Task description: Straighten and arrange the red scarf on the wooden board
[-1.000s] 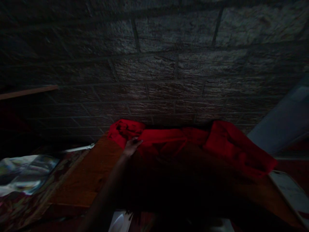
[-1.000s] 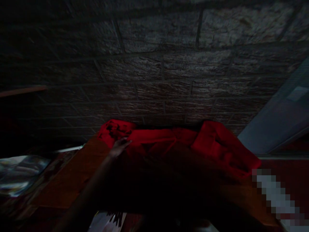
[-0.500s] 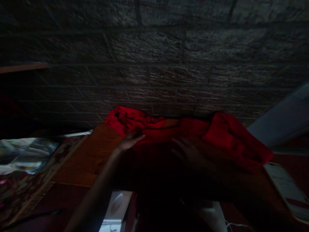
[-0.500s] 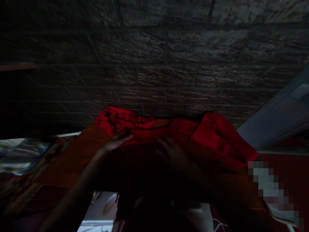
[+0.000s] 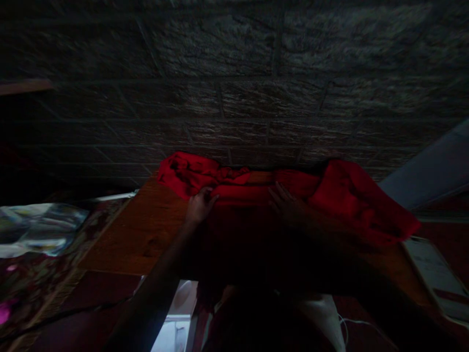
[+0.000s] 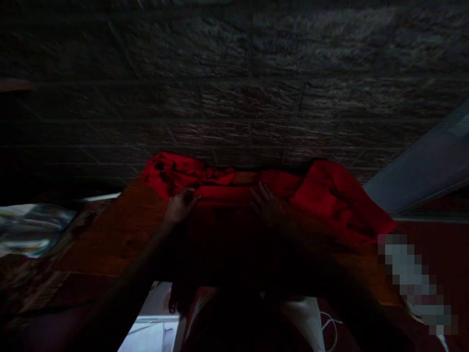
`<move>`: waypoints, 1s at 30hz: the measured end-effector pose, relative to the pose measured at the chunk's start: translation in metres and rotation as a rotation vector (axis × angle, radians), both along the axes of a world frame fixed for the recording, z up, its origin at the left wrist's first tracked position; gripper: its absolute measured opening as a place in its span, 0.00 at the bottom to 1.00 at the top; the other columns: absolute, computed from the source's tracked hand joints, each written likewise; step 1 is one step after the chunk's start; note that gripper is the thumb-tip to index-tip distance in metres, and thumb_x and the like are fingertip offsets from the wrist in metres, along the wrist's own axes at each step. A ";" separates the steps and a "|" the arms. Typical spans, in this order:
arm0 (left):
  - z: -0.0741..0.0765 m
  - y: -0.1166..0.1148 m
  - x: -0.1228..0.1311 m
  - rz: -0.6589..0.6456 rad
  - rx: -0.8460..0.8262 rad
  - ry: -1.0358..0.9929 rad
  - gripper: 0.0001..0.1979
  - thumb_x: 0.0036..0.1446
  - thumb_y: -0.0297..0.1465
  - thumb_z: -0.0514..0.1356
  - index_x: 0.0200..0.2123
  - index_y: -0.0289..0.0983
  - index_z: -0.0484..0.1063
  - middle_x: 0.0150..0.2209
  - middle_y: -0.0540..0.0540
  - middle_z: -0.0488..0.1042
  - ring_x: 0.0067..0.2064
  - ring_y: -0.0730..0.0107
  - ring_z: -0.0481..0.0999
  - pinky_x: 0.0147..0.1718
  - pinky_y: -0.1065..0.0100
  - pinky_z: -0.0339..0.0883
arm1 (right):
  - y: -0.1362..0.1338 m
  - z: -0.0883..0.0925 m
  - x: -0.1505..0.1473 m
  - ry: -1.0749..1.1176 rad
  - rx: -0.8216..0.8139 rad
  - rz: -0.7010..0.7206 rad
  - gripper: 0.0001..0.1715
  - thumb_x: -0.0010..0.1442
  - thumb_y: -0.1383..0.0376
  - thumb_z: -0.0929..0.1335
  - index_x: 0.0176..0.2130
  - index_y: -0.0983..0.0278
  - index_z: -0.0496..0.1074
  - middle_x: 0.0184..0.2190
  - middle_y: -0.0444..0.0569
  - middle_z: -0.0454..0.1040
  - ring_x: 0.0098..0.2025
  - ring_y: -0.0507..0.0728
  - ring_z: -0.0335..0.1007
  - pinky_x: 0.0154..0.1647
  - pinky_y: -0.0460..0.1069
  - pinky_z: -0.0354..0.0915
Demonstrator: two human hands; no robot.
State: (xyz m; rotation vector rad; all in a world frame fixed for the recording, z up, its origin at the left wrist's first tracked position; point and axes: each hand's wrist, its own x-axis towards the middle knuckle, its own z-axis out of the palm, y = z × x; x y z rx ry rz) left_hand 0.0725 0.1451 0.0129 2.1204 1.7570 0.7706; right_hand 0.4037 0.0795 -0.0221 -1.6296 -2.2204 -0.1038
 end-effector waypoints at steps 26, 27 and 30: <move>-0.018 0.021 0.078 -0.593 0.337 0.189 0.19 0.67 0.43 0.55 0.53 0.39 0.72 0.53 0.43 0.75 0.56 0.57 0.72 0.58 0.55 0.64 | -0.134 0.039 -0.066 0.490 -0.676 -0.008 0.15 0.65 0.65 0.65 0.48 0.60 0.78 0.50 0.55 0.78 0.49 0.63 0.75 0.53 0.56 0.67; -0.018 0.021 0.078 -0.592 0.338 0.188 0.19 0.67 0.43 0.55 0.53 0.38 0.72 0.53 0.43 0.75 0.55 0.57 0.72 0.57 0.56 0.64 | -0.132 0.042 -0.066 0.544 -0.690 0.010 0.15 0.65 0.64 0.66 0.50 0.61 0.77 0.50 0.55 0.77 0.49 0.62 0.75 0.53 0.55 0.67; -0.017 0.020 0.080 -0.584 0.342 0.177 0.18 0.67 0.43 0.55 0.52 0.38 0.72 0.52 0.44 0.75 0.55 0.57 0.72 0.57 0.57 0.64 | -0.121 0.051 -0.065 0.678 -0.754 0.043 0.17 0.69 0.59 0.63 0.48 0.63 0.76 0.45 0.54 0.79 0.42 0.58 0.76 0.45 0.52 0.70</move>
